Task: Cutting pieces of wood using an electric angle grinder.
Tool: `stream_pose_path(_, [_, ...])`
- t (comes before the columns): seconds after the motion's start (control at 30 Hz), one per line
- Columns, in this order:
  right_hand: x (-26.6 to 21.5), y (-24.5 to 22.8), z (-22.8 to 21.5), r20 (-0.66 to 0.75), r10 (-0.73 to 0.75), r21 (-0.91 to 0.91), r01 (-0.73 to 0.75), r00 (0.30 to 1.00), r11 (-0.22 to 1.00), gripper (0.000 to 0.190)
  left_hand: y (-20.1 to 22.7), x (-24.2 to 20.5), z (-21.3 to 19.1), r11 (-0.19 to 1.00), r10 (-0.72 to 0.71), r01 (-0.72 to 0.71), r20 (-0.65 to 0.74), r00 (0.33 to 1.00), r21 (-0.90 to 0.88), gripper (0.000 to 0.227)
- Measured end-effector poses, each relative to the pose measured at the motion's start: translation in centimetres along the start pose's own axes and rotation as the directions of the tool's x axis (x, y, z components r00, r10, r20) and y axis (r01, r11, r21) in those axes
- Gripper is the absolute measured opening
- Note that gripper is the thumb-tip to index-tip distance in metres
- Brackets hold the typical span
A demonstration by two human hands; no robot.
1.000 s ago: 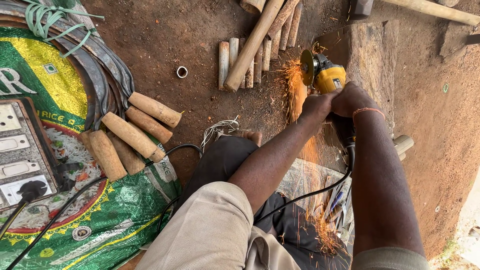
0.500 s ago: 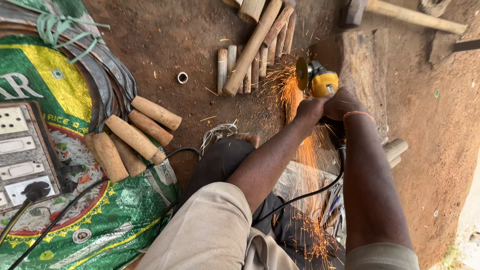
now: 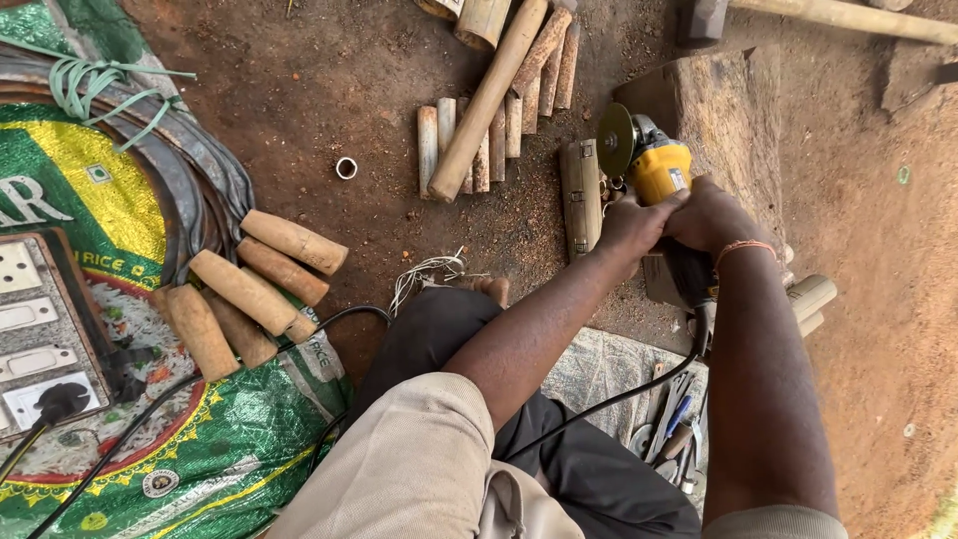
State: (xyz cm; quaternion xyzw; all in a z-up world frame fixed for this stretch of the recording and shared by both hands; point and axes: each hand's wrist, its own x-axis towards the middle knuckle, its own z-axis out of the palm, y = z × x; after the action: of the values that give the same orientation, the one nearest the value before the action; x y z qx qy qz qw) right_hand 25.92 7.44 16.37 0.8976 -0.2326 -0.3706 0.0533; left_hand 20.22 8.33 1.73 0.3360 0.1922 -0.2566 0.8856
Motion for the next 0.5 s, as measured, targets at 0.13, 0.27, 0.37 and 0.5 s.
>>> stream_pose_path(0.13, [4.3, 2.3, 1.3, 0.024, -0.051, -0.026, 0.051, 0.998, 0.998, 0.064, -0.3, 0.2, 0.2, 0.995, -0.055, 0.059, -0.051, 0.997, 0.075, 0.067])
stream_pose_path(0.27, [3.8, 2.5, 1.3, 0.036, -0.081, -0.011, 0.081, 0.996, 0.997, 0.066, -1.3, 0.6, 0.2, 0.994, -0.058, 0.064, -0.066, 0.996, 0.088, 0.068])
stream_pose_path(0.37, [4.6, 2.6, 1.5, 0.034, -0.087, -0.024, 0.088, 0.996, 0.996, 0.067, -1.1, 0.5, 0.1, 0.994, -0.055, 0.060, -0.067, 0.996, 0.086, 0.069])
stream_pose_path(0.5, [4.0, 2.5, 1.3, 0.039, -0.098, -0.013, 0.099, 0.994, 0.995, 0.068, -0.9, 0.3, 0.2, 0.992, -0.073, 0.079, -0.059, 0.996, 0.095, 0.072])
